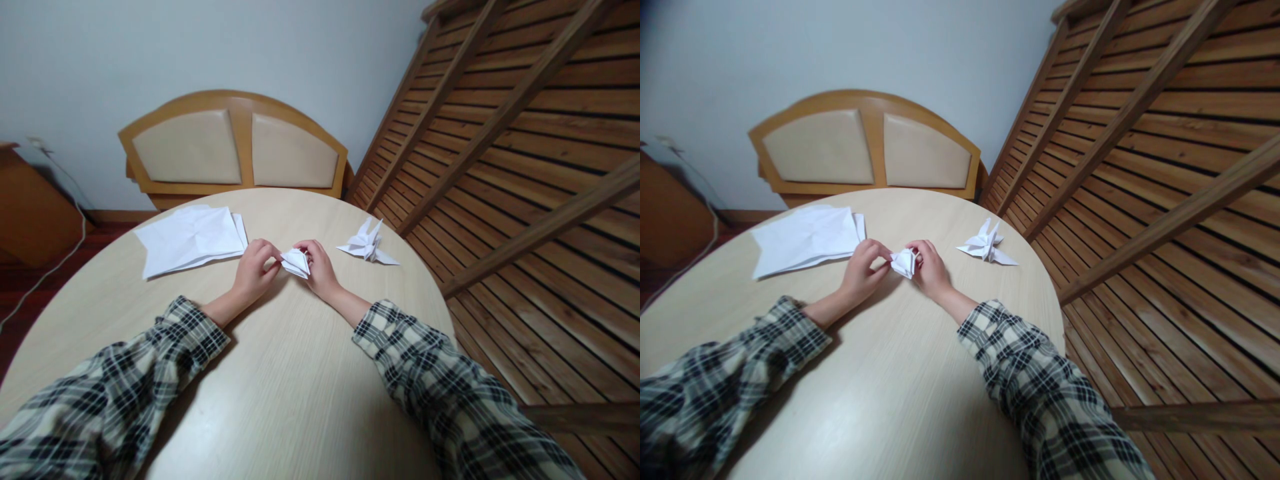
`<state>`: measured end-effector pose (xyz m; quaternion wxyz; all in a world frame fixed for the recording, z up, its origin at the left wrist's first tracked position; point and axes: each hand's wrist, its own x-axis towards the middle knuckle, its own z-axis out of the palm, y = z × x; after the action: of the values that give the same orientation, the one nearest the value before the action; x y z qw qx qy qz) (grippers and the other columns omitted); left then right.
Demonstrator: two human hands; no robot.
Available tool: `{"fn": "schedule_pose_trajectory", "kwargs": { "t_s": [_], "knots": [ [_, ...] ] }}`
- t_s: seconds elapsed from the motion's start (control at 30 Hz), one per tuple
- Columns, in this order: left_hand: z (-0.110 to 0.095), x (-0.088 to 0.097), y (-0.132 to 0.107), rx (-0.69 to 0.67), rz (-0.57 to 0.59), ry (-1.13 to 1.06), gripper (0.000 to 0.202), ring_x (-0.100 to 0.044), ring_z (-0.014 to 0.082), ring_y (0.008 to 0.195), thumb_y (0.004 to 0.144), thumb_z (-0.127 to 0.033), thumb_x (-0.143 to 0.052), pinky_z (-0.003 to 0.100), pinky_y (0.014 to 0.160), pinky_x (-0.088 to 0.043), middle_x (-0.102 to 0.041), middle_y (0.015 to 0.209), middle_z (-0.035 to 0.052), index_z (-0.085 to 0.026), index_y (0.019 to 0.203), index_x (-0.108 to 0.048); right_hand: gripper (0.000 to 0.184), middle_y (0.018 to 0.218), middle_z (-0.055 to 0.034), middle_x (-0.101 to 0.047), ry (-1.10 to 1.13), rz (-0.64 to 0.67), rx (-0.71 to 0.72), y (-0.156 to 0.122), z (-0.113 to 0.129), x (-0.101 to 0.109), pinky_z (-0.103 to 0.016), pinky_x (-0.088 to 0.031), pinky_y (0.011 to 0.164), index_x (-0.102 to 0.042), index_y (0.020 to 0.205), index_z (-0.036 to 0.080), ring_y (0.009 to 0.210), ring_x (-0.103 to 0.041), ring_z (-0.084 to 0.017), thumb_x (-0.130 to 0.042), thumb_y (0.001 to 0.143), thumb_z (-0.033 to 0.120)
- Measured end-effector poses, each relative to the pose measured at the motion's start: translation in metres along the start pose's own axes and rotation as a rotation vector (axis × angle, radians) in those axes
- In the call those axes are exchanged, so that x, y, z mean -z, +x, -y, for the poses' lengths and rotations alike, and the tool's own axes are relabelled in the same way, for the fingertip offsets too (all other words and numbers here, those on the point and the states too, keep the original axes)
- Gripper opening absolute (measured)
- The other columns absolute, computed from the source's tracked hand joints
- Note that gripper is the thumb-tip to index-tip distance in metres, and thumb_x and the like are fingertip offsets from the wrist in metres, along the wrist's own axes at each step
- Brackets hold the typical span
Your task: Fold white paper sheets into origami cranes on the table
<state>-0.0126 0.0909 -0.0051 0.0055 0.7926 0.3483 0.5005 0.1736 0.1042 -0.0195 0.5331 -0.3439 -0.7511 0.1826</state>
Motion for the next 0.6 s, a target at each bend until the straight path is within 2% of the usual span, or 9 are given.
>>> {"fn": "schedule_pose_trajectory", "kwargs": {
  "t_s": [0.1, 0.2, 0.33, 0.47, 0.6],
  "knots": [
    [0.001, 0.0, 0.0, 0.052, -0.013, -0.015, 0.012, -0.054, 0.0204, 0.082, 0.081, -0.01, -0.06, 0.035, 0.074, -0.043, -0.058, 0.083, 0.0018, -0.021, 0.083, -0.056, 0.023, 0.099, -0.0028, -0.06, -0.007, 0.007, -0.049, 0.001, -0.001, 0.0, -0.029, -0.049, 0.067, -0.058, 0.099, 0.023, 0.079, -0.056, -0.016, -0.067, 0.078, 0.014],
    [0.001, -0.001, 0.0, 0.159, -0.014, -0.068, 0.009, -0.055, 0.0188, 0.08, 0.083, -0.014, -0.061, 0.034, 0.075, -0.044, -0.059, 0.082, 0.0009, -0.021, 0.084, -0.056, 0.015, 0.093, -0.0013, -0.058, 0.027, -0.001, -0.122, 0.004, 0.0, 0.0, -0.026, -0.047, 0.06, -0.058, 0.089, 0.021, 0.068, -0.051, -0.012, -0.07, 0.081, 0.025],
    [0.002, -0.005, -0.001, 0.298, -0.027, -0.251, 0.014, -0.057, 0.0162, 0.079, 0.083, -0.018, -0.064, 0.032, 0.075, -0.047, -0.06, 0.085, 0.0005, -0.02, 0.092, -0.053, 0.02, 0.088, -0.0004, -0.056, 0.071, -0.032, -0.175, 0.004, 0.002, -0.002, -0.026, -0.046, 0.059, -0.054, 0.079, 0.02, 0.064, -0.051, -0.01, -0.07, 0.081, 0.033],
    [0.005, -0.01, -0.003, 0.425, -0.012, -0.474, 0.033, -0.057, 0.0142, 0.072, 0.08, -0.023, -0.068, 0.029, 0.07, -0.048, -0.057, 0.079, -0.0024, -0.021, 0.109, -0.051, 0.025, 0.077, 0.0016, -0.056, 0.199, 0.034, -0.33, 0.002, 0.005, -0.004, -0.023, -0.042, 0.049, -0.051, 0.08, 0.022, 0.058, -0.053, -0.011, -0.065, 0.085, 0.042],
    [0.006, -0.01, -0.001, 0.461, 0.078, -0.559, 0.029, -0.058, 0.0153, 0.074, 0.082, -0.031, -0.068, 0.03, 0.071, -0.048, -0.062, 0.082, 0.0017, -0.018, 0.106, -0.059, 0.03, 0.066, 0.0045, -0.053, 0.307, 0.067, -0.42, 0.002, 0.006, -0.005, -0.02, -0.037, 0.041, -0.047, 0.078, 0.022, 0.049, -0.05, -0.009, -0.064, 0.084, 0.047]
  ]
}}
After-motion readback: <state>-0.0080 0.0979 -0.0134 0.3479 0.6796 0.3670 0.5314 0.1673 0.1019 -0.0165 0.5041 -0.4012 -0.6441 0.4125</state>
